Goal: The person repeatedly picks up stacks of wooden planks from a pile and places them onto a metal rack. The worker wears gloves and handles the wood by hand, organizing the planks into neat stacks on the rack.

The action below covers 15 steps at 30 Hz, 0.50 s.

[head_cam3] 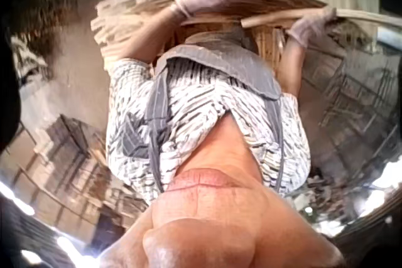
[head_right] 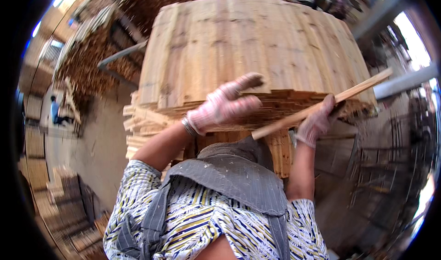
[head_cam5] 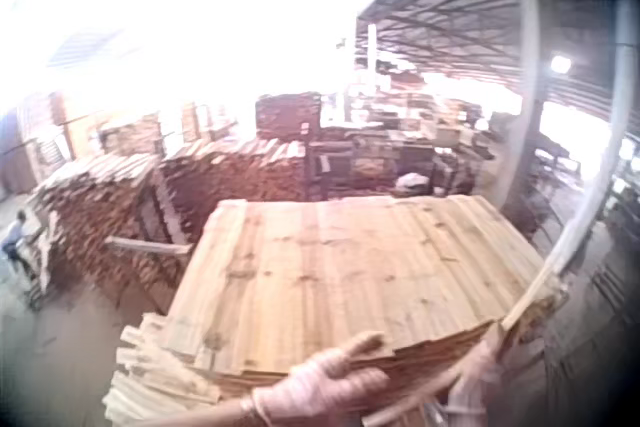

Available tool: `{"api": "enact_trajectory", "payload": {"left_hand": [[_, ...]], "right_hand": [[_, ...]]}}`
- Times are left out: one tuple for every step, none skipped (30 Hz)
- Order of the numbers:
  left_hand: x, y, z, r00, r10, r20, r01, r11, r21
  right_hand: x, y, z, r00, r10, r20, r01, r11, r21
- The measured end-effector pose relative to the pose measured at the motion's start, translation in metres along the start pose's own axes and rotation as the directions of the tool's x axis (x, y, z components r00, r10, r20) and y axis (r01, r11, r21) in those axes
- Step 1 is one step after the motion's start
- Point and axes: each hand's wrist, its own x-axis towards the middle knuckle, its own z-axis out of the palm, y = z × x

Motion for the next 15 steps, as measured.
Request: {"api": "enact_trajectory", "payload": {"left_hand": [[-0.009,-0.001,0.014,0.999,0.016,-0.043,-0.018,0.999,-0.040],[-0.017,-0.004,0.022,0.996,0.031,-0.084,-0.038,0.996,-0.080],[-0.019,-0.002,0.021,0.988,0.010,-0.155,-0.039,0.981,-0.188],[-0.022,0.005,0.020,0.975,-0.009,-0.224,-0.058,0.955,-0.291],[-0.030,0.018,0.012,0.974,0.001,-0.226,-0.052,0.974,-0.220],[-0.031,0.035,0.006,0.976,0.001,-0.216,-0.036,0.987,-0.158],[-0.043,0.033,0.004,0.949,-0.044,-0.313,-0.034,0.970,-0.241],[-0.056,0.030,0.002,0.908,-0.088,-0.409,-0.051,0.947,-0.317],[-0.067,0.010,0.015,0.818,-0.064,-0.572,-0.126,0.950,-0.286],[-0.079,0.014,0.024,0.757,-0.075,-0.649,-0.200,0.919,-0.339],[-0.092,0.002,0.024,0.665,-0.109,-0.738,-0.227,0.913,-0.340],[-0.114,-0.021,0.044,0.570,-0.217,-0.792,-0.248,0.874,-0.418],[-0.116,-0.031,0.055,0.380,-0.293,-0.877,-0.312,0.852,-0.420],[-0.106,-0.037,0.064,0.205,-0.367,-0.907,-0.371,0.829,-0.419],[-0.111,-0.049,0.077,0.200,-0.390,-0.899,-0.438,0.785,-0.438]], "right_hand": [[-0.005,0.003,-0.004,0.983,0.062,0.170,-0.057,0.998,-0.030],[-0.023,-0.004,0.003,0.933,0.066,0.354,-0.056,0.998,-0.038],[-0.043,-0.015,0.017,0.840,0.068,0.539,-0.051,0.998,-0.045],[-0.070,-0.042,0.036,0.699,-0.004,0.715,0.003,1.000,0.002],[-0.087,-0.045,0.056,0.562,-0.194,0.804,0.206,0.974,0.091],[-0.098,-0.051,0.076,0.400,-0.362,0.842,0.370,0.904,0.213],[-0.110,-0.067,0.096,0.265,-0.468,0.843,0.236,0.879,0.413],[-0.119,-0.064,0.097,0.291,-0.440,0.849,0.143,0.898,0.416],[-0.127,-0.049,0.087,0.381,-0.459,0.803,0.147,0.887,0.437],[-0.126,-0.058,0.080,0.343,-0.406,0.847,0.209,0.912,0.352],[-0.125,-0.053,0.077,0.259,-0.410,0.874,0.313,0.892,0.326],[-0.130,-0.054,0.055,0.191,-0.394,0.899,0.234,0.908,0.348],[-0.124,-0.049,0.051,0.128,-0.405,0.905,0.201,0.905,0.376],[-0.110,-0.046,0.051,0.083,-0.450,0.889,0.190,0.883,0.429],[-0.099,-0.051,0.043,0.064,-0.450,0.891,0.186,0.882,0.432]]}}
